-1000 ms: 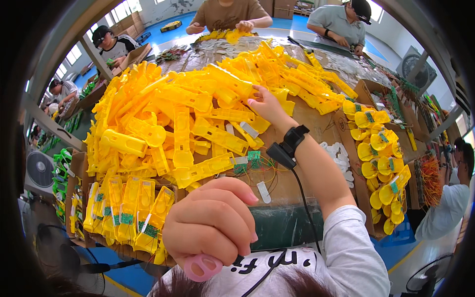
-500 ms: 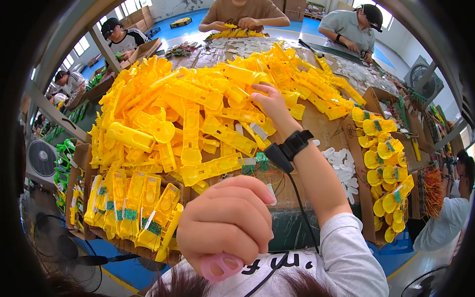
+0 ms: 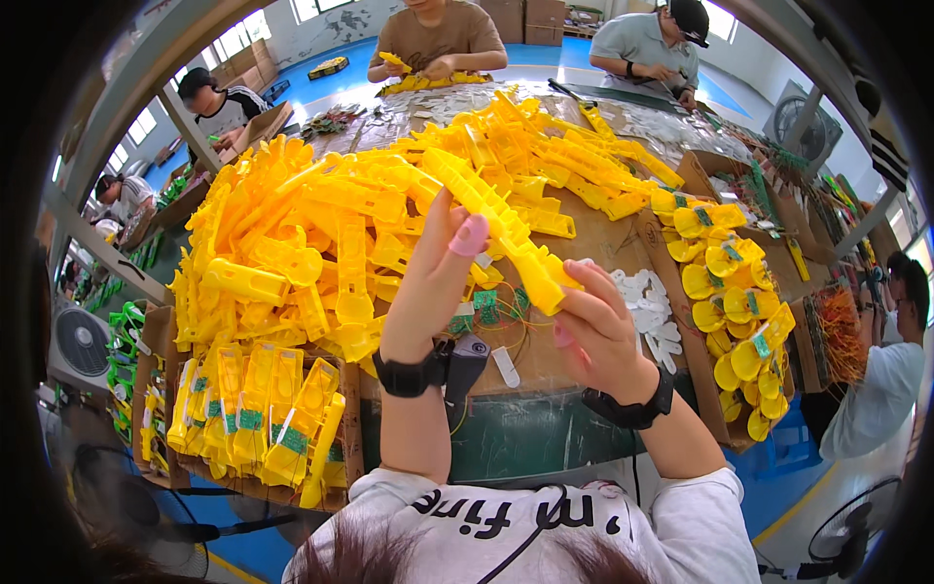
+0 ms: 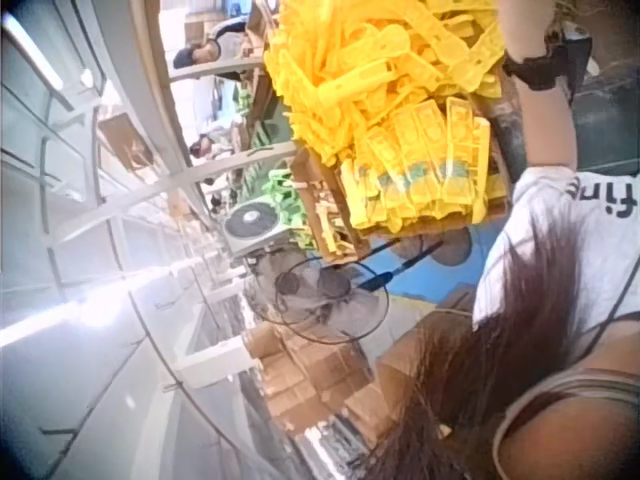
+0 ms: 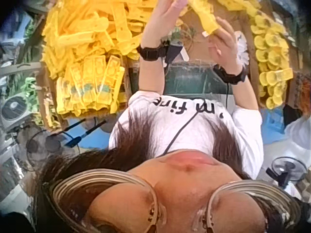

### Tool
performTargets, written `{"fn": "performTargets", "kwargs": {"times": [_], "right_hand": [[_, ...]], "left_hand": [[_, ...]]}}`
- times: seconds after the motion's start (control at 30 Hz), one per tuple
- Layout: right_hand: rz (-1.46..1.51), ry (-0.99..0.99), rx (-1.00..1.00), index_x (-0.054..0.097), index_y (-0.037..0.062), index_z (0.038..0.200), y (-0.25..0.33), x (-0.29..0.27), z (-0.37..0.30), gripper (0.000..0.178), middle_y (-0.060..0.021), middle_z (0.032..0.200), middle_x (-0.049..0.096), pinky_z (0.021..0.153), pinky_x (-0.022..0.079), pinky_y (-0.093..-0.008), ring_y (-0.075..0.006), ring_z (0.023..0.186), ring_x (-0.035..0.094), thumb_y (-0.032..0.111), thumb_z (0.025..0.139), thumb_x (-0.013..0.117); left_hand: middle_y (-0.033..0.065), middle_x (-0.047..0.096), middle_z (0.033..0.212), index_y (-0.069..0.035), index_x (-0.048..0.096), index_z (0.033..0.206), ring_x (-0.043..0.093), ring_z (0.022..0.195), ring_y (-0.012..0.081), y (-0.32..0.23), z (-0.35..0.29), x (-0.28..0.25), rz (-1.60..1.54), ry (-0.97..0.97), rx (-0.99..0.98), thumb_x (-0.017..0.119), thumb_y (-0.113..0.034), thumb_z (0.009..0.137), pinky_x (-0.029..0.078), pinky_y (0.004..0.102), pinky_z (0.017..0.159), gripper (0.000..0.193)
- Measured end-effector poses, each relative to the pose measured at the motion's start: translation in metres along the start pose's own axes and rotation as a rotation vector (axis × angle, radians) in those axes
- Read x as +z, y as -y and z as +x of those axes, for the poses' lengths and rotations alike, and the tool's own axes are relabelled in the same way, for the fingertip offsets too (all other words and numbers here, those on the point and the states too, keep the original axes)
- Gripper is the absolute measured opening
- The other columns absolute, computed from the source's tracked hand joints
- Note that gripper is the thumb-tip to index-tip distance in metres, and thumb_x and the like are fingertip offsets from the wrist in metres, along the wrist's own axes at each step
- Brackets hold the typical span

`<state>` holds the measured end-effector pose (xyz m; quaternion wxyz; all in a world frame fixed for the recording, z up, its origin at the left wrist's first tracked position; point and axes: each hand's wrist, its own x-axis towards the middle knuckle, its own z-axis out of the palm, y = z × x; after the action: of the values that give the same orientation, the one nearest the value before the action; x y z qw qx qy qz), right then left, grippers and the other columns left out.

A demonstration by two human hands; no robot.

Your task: Manually assemble circuit boards and white plastic parts into yellow plastic housings.

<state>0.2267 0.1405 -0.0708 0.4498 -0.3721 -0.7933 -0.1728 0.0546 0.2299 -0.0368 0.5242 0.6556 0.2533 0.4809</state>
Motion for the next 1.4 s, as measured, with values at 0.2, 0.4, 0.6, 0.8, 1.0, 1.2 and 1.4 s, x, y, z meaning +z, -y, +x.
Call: {"fn": "performTargets", "kwargs": {"times": [0.2, 0.4, 0.6, 0.8, 1.0, 1.2, 1.4], "right_hand": [[-0.063, 0.157, 0.076, 0.061, 0.0042, 0.092, 0.007, -0.016, -0.03, 0.026, -0.0089, 0.114, 0.052, 0.096, 0.035, -0.0426, -0.0298, 0.113, 0.044, 0.001, 0.068, 0.054], [-0.04, -0.083, 0.374, 0.06, 0.0076, 0.1, 0.01, -0.032, -0.052, 0.034, -0.0127, 0.121, 0.047, 0.094, 0.035, -0.0404, -0.0319, 0.11, 0.046, -0.002, 0.068, 0.054], [-0.15, 0.151, 0.396, 0.052, 0.0105, 0.113, -0.008, -0.028, -0.052, 0.043, -0.0106, 0.129, 0.04, 0.098, 0.029, -0.0399, -0.0315, 0.122, 0.034, -0.002, 0.072, 0.053], [-0.249, -0.082, 0.65, 0.054, 0.0079, 0.106, -0.027, -0.01, -0.075, 0.034, -0.0129, 0.121, 0.046, 0.091, 0.037, -0.0353, -0.0304, 0.113, 0.043, 0.001, 0.073, 0.052], [-0.009, 0.373, 1.049, 0.058, 0.0029, 0.088, -0.054, -0.015, -0.099, 0.019, -0.0125, 0.092, 0.056, 0.069, 0.045, -0.0319, -0.0251, 0.082, 0.054, 0.013, 0.072, 0.061], [-0.38, 0.439, 0.821, 0.06, 0.0044, 0.083, -0.049, 0.001, -0.1, 0.019, -0.0106, 0.079, 0.055, 0.069, 0.046, -0.0353, -0.0263, 0.081, 0.055, 0.018, 0.071, 0.064], [-0.381, 0.537, 0.716, 0.06, 0.0046, 0.085, -0.051, -0.003, -0.098, 0.015, -0.0108, 0.086, 0.054, 0.069, 0.046, -0.0361, -0.0275, 0.083, 0.054, 0.01, 0.072, 0.059]], "left_hand": [[0.0159, 0.051, 0.112, -0.007, 0.026, 0.131, 0.055, 0.094, 0.022, 0.016, 0.01, 0.035, -0.474, 0.219, -0.051, 0.041, -0.027, 0.09, 0.046, 0.0328, 0.079, 0.048], [0.0137, 0.052, 0.11, -0.012, 0.025, 0.134, 0.056, 0.086, 0.019, 0.074, 0.001, 0.061, -1.019, 0.34, -0.299, 0.04, -0.036, 0.09, 0.048, 0.0297, 0.073, 0.053], [0.0075, 0.054, 0.108, -0.01, 0.038, 0.128, 0.057, 0.08, 0.0144, 0.095, -0.033, 0.057, -0.839, 0.462, -0.649, 0.043, -0.039, 0.088, 0.049, 0.0257, 0.066, 0.05], [0.0109, 0.053, 0.11, -0.002, 0.039, 0.123, 0.054, 0.085, 0.0141, 0.109, -0.036, 0.049, -0.683, 0.244, -0.394, 0.048, -0.031, 0.086, 0.047, 0.026, 0.072, 0.047], [0.0112, 0.052, 0.106, -0.006, 0.042, 0.119, 0.051, 0.083, 0.0176, 0.117, -0.036, 0.039, -1.076, 0.063, -0.485, 0.045, -0.029, 0.088, 0.046, 0.0295, 0.069, 0.039], [0.0105, 0.052, 0.101, -0.007, 0.044, 0.114, 0.049, 0.078, 0.0195, 0.123, -0.037, 0.038, -1.214, 0.05, -0.392, 0.042, -0.031, 0.087, 0.044, 0.0314, 0.065, 0.037], [0.0105, 0.052, 0.098, -0.007, 0.046, 0.11, 0.05, 0.077, 0.0184, 0.122, -0.037, 0.04, -1.085, -0.079, -0.389, 0.041, -0.033, 0.087, 0.045, 0.0322, 0.064, 0.035]]}}
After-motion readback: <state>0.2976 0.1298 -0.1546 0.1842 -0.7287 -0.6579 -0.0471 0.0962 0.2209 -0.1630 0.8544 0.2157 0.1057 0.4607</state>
